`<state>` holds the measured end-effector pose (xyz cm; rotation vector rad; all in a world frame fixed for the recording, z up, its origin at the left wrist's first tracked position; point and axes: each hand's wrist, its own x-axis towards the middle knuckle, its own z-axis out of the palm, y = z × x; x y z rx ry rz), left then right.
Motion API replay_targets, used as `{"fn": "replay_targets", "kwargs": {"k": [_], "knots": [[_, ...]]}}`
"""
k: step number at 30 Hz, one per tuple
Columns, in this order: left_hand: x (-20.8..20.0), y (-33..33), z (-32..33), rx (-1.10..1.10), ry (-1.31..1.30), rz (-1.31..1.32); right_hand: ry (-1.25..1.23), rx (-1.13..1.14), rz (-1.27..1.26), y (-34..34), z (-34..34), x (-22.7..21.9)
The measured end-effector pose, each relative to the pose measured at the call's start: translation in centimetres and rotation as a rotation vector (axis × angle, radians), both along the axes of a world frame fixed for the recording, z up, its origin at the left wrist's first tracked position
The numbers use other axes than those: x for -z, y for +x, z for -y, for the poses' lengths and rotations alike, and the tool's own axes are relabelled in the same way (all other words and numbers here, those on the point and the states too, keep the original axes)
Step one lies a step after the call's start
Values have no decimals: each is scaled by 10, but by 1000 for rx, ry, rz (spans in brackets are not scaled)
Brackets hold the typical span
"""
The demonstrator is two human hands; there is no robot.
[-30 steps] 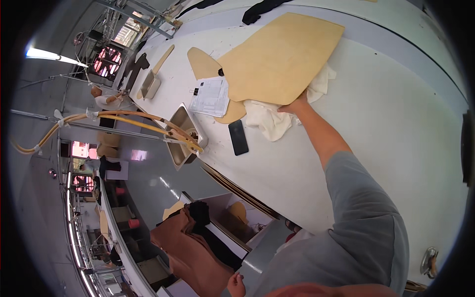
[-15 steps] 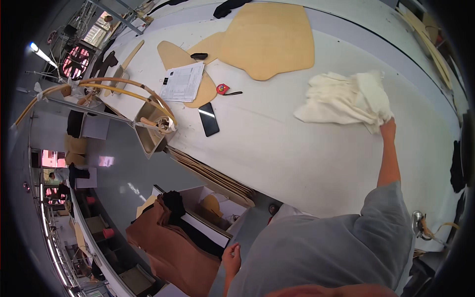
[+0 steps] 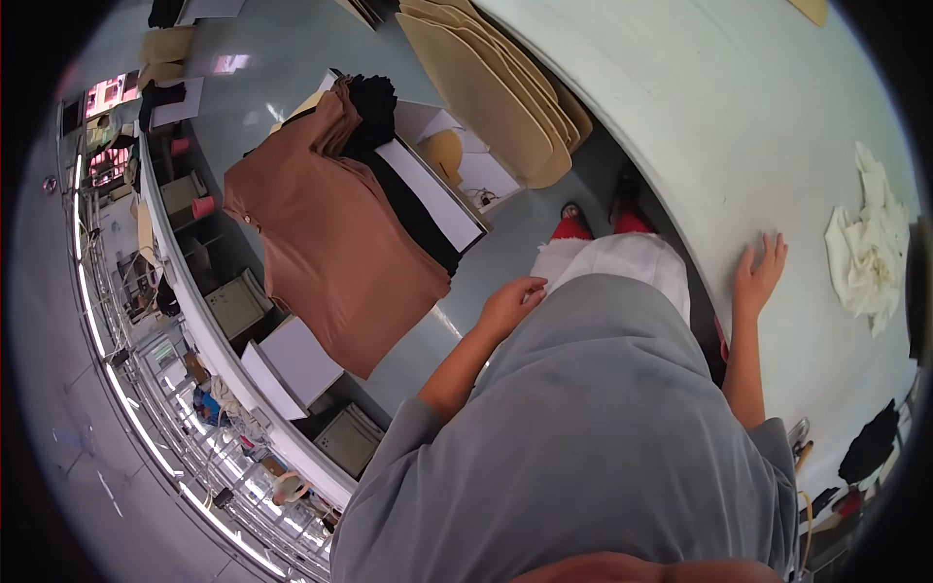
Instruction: Iron garments and fabric pieces using an industrial iron on a large work table.
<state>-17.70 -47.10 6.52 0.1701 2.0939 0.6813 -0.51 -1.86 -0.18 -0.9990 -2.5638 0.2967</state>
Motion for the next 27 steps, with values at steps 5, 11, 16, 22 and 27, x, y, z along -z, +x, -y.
{"fn": "replay_targets", "kwargs": {"k": [5,11,16,22,27], "knots": [[-14,-13,2,-9,-27,-41,-164,-168,-238,-120,-4,-24],[8,-21,8,-489,-100,-45,-873,-744,-395,-229,116,-11],[29,8,24,-656,-126,219,-1210,-737,-44,-269,196,29],[54,5,22,-1167,49,253,-1070,-775,474,-335,248,105],[95,-30,24,-1357,270,85,-1163,-582,467,-405,328,235]]}}
